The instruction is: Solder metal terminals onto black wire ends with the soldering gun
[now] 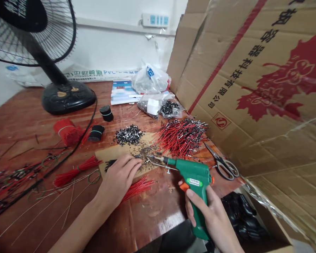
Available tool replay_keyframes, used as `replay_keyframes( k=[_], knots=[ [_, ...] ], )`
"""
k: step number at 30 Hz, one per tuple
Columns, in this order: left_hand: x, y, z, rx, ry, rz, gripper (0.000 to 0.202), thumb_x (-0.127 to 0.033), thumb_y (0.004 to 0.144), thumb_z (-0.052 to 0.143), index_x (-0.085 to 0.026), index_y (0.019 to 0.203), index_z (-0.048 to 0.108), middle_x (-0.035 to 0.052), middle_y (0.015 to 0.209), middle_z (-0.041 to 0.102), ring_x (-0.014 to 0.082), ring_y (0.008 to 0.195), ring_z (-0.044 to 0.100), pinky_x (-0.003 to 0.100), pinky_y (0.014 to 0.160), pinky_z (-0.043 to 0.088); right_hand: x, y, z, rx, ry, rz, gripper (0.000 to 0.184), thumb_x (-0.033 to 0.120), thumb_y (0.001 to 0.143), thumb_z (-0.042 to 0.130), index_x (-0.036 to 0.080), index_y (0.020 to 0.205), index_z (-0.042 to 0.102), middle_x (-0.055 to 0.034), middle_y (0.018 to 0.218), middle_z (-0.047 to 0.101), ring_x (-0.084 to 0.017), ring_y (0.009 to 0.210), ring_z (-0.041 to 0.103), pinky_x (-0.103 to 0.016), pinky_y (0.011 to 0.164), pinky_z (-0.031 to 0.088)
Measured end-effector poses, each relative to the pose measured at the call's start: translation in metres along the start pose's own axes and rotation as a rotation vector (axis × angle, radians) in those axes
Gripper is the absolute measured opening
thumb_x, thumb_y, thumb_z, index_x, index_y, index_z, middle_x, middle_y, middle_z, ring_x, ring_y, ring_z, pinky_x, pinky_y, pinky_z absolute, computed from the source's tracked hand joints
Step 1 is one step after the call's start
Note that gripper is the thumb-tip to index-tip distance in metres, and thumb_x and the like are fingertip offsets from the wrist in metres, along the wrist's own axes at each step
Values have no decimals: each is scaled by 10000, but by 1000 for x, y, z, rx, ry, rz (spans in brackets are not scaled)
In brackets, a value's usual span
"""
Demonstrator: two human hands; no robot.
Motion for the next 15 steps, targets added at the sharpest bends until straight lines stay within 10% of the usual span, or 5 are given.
replay_keyframes(
  k=[15],
  knots=[
    [-5,3,0,-63,42,57,123,-182,960,491,-168,1002,606,44,938,575,174,853,562,346,798,473,-15,-5,-8,76,-147,-7,263,420,983,535,173,1042,462,18,549,535,-118,472,475,-248,574,416]
  ],
)
Point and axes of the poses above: each hand's wrist, its own y-axis towards the middle knuckle, its own z-axis out of the palm, x = y × z, the point moved 8 cm from there along y, towards the middle knuckle
